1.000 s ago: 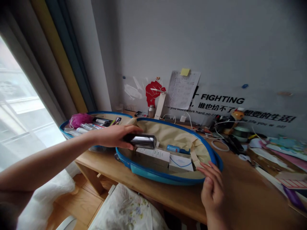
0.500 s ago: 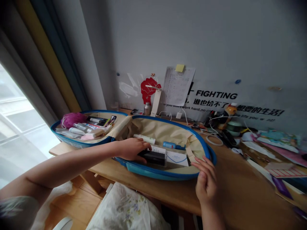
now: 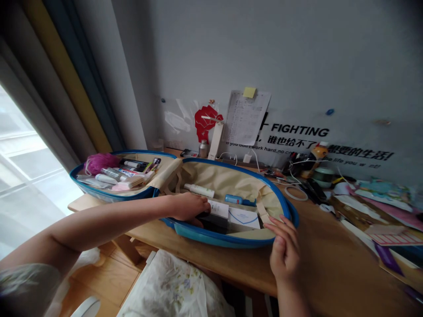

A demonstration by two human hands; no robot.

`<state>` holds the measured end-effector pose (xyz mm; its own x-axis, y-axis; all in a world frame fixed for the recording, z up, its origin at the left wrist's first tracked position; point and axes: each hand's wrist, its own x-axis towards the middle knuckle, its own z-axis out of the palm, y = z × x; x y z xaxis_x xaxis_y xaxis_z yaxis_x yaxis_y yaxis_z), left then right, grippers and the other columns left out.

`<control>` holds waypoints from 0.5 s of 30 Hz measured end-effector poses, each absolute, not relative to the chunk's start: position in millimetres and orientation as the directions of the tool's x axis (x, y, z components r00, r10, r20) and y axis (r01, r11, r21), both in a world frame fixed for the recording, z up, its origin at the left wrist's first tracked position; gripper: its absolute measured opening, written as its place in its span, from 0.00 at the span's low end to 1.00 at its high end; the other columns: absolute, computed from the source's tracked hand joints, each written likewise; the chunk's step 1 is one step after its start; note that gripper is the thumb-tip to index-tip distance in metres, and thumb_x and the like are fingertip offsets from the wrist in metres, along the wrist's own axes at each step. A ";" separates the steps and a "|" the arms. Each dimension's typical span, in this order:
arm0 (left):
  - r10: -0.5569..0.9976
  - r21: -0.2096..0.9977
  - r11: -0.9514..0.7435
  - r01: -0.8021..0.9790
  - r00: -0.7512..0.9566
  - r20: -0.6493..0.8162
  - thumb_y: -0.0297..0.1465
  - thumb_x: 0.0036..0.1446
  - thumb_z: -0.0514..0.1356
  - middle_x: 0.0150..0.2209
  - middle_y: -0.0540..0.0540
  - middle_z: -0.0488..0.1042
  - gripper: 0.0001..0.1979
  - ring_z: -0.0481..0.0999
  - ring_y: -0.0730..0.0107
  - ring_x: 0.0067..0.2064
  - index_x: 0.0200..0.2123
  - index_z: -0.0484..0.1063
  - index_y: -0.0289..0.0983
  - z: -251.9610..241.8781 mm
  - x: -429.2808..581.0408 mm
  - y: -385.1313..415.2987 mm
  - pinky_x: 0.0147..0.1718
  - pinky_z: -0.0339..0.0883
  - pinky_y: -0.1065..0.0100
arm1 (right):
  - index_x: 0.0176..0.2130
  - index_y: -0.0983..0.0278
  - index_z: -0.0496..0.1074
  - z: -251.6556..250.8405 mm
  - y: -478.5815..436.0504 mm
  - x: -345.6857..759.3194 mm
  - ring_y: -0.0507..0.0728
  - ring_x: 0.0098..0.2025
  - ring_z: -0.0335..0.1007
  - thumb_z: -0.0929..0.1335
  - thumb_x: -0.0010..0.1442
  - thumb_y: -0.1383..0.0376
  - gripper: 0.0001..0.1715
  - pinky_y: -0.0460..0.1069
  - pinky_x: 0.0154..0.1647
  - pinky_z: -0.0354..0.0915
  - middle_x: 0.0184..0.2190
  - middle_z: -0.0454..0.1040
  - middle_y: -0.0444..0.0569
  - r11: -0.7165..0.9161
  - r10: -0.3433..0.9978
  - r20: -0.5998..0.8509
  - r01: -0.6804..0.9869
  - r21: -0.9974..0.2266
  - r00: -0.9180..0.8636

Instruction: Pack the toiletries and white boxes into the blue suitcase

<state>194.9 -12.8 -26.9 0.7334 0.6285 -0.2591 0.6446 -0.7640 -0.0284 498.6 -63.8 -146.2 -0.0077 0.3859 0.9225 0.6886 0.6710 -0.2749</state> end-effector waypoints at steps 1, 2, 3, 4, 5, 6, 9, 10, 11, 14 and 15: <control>0.627 -0.029 -0.764 0.645 0.732 -0.266 0.42 0.60 0.65 0.54 0.36 0.75 0.23 0.78 0.50 0.52 0.54 0.71 0.37 -27.5 194.9 -12.7 0.43 0.69 0.63 | 0.41 0.63 0.77 -146.2 -63.7 498.5 0.65 0.56 0.72 0.57 0.71 0.58 0.22 0.66 0.56 0.67 0.42 0.79 0.56 0.671 0.386 0.923 0.688 -0.277 -0.005; 0.629 -0.028 -0.762 0.648 0.729 -0.270 0.41 0.59 0.66 0.54 0.37 0.75 0.23 0.78 0.51 0.52 0.54 0.71 0.38 -27.8 194.8 -12.6 0.43 0.69 0.63 | 0.41 0.63 0.77 -146.1 -63.6 498.5 0.65 0.56 0.72 0.57 0.71 0.58 0.22 0.66 0.56 0.67 0.42 0.79 0.56 0.672 0.384 0.923 0.687 -0.276 -0.004; 0.633 -0.025 -0.758 0.652 0.725 -0.273 0.40 0.59 0.67 0.54 0.38 0.75 0.24 0.78 0.52 0.52 0.55 0.71 0.38 -27.7 194.6 -12.6 0.43 0.70 0.64 | 0.41 0.63 0.77 -146.1 -63.6 498.5 0.65 0.55 0.72 0.57 0.71 0.59 0.22 0.66 0.56 0.67 0.42 0.79 0.56 0.673 0.381 0.924 0.687 -0.274 -0.005; 0.637 -0.020 -0.753 0.658 0.721 -0.273 0.39 0.58 0.68 0.54 0.38 0.75 0.25 0.78 0.53 0.52 0.56 0.70 0.39 -27.1 194.2 -12.6 0.43 0.70 0.64 | 0.42 0.63 0.77 -146.0 -63.6 498.5 0.65 0.56 0.72 0.57 0.71 0.59 0.22 0.66 0.56 0.67 0.42 0.79 0.56 0.676 0.379 0.925 0.686 -0.269 -0.010; 0.643 -0.015 -0.747 0.665 0.715 -0.273 0.39 0.57 0.68 0.54 0.39 0.75 0.25 0.78 0.54 0.52 0.56 0.70 0.39 -26.2 193.7 -12.7 0.43 0.70 0.65 | 0.42 0.63 0.77 -145.9 -63.6 498.6 0.65 0.56 0.72 0.57 0.71 0.60 0.22 0.66 0.57 0.67 0.43 0.79 0.56 0.678 0.378 0.926 0.686 -0.265 -0.015; 0.651 -0.014 -0.739 0.674 0.708 -0.275 0.39 0.56 0.69 0.54 0.40 0.76 0.26 0.79 0.54 0.51 0.56 0.70 0.40 -24.7 193.1 -12.9 0.42 0.70 0.66 | 0.42 0.63 0.77 -145.8 -63.7 498.6 0.65 0.56 0.72 0.57 0.71 0.60 0.22 0.66 0.57 0.67 0.43 0.79 0.56 0.680 0.375 0.927 0.686 -0.259 -0.021; 0.686 -0.061 -0.707 0.704 0.663 -0.299 0.41 0.54 0.70 0.53 0.40 0.77 0.26 0.79 0.54 0.50 0.55 0.72 0.40 -17.1 190.3 -14.4 0.42 0.71 0.65 | 0.43 0.63 0.77 -144.9 -64.0 498.3 0.65 0.56 0.71 0.57 0.71 0.61 0.22 0.66 0.57 0.67 0.43 0.78 0.55 0.685 0.369 0.929 0.686 -0.245 -0.038; 0.702 -0.088 -0.692 0.717 0.639 -0.313 0.41 0.54 0.70 0.52 0.40 0.78 0.25 0.79 0.54 0.50 0.54 0.73 0.40 -13.9 189.1 -15.4 0.43 0.71 0.64 | 0.43 0.63 0.77 -144.4 -64.1 497.9 0.65 0.57 0.71 0.57 0.71 0.62 0.21 0.65 0.57 0.67 0.43 0.78 0.55 0.686 0.368 0.929 0.686 -0.242 -0.040; 0.719 -0.115 -0.675 0.729 0.613 -0.328 0.40 0.54 0.70 0.51 0.40 0.78 0.23 0.79 0.53 0.50 0.52 0.74 0.39 -10.5 188.0 -16.5 0.44 0.71 0.64 | 0.43 0.63 0.77 -143.9 -64.3 497.5 0.65 0.56 0.71 0.57 0.71 0.62 0.21 0.65 0.56 0.67 0.43 0.78 0.55 0.689 0.364 0.930 0.684 -0.239 -0.043; 0.760 -0.163 -0.622 0.766 0.541 -0.360 0.36 0.55 0.69 0.49 0.40 0.80 0.18 0.80 0.52 0.50 0.49 0.77 0.40 -2.0 185.6 -20.6 0.45 0.72 0.62 | 0.43 0.63 0.76 -142.6 -64.7 496.1 0.64 0.56 0.72 0.57 0.71 0.63 0.21 0.65 0.56 0.67 0.43 0.78 0.55 0.694 0.354 0.934 0.683 -0.229 -0.046; 0.772 -0.171 -0.606 0.777 0.522 -0.361 0.36 0.55 0.69 0.48 0.40 0.81 0.17 0.80 0.52 0.50 0.48 0.78 0.40 -0.1 185.4 -21.9 0.45 0.72 0.61 | 0.43 0.63 0.77 -142.3 -64.7 495.9 0.64 0.56 0.72 0.57 0.71 0.63 0.21 0.65 0.56 0.67 0.42 0.78 0.55 0.691 0.355 0.934 0.685 -0.230 -0.045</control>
<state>185.4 -21.9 -0.1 0.5225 0.7724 -0.3612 0.7770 -0.6057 -0.1714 495.9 -64.7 -142.3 -0.0447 0.3547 0.9339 0.6851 0.6912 -0.2298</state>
